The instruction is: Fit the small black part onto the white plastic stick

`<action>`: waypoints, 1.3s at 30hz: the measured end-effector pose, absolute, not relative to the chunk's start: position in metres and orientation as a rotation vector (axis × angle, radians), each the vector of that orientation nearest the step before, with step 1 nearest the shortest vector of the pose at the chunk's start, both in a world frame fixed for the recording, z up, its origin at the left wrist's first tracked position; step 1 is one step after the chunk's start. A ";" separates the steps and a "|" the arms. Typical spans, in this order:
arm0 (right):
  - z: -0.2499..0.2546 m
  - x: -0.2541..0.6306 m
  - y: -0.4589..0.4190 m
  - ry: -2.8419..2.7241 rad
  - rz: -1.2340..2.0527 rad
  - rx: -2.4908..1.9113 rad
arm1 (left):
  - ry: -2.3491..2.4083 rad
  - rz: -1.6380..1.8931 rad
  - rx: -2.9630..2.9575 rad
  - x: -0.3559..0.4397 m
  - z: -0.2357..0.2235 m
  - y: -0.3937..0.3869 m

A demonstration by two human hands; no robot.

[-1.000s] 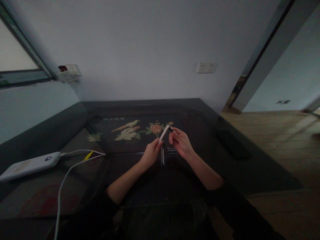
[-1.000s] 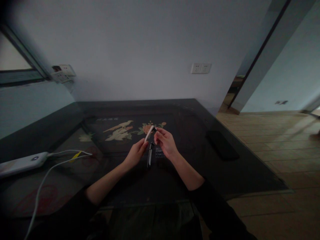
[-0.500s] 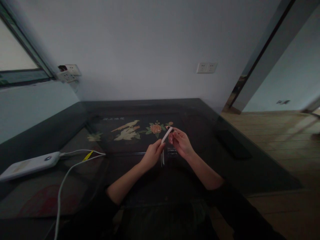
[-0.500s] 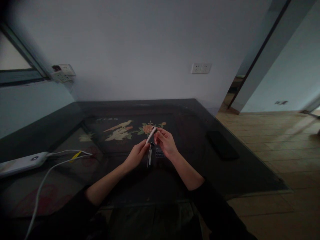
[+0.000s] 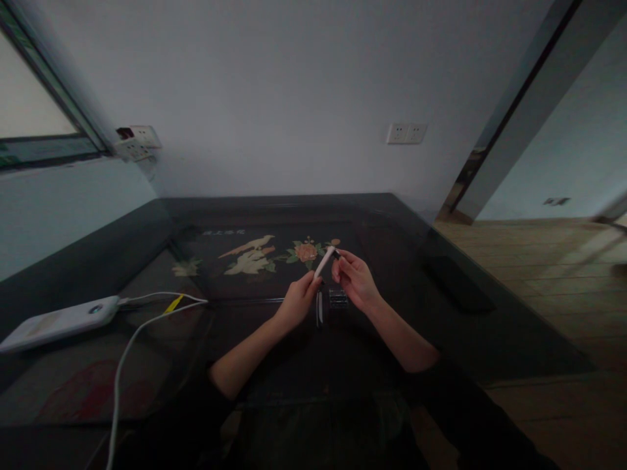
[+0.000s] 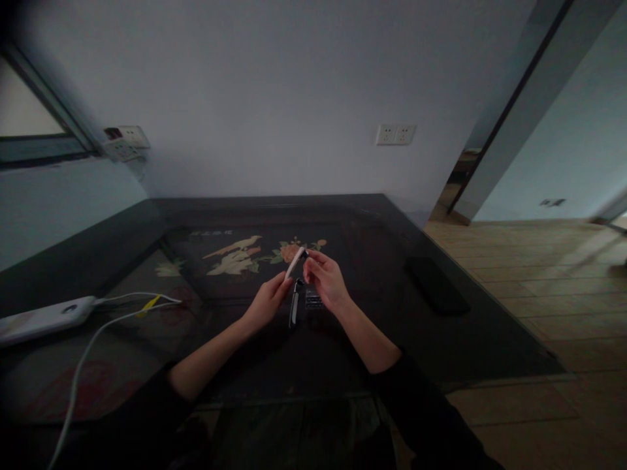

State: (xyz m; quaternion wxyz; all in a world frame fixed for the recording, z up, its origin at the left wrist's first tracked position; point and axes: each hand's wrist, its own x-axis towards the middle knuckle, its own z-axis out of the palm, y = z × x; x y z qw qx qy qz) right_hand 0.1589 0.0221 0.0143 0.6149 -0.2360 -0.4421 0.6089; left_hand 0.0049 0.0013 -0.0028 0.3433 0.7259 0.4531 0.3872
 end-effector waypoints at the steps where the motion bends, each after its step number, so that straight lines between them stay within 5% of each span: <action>1: 0.015 0.159 0.022 -1.016 1.397 -0.550 | 1.160 0.991 1.895 0.006 -0.001 -0.001; 39: 0.012 0.161 0.023 -1.028 1.398 -0.590 | 1.074 0.933 1.937 0.006 0.002 -0.003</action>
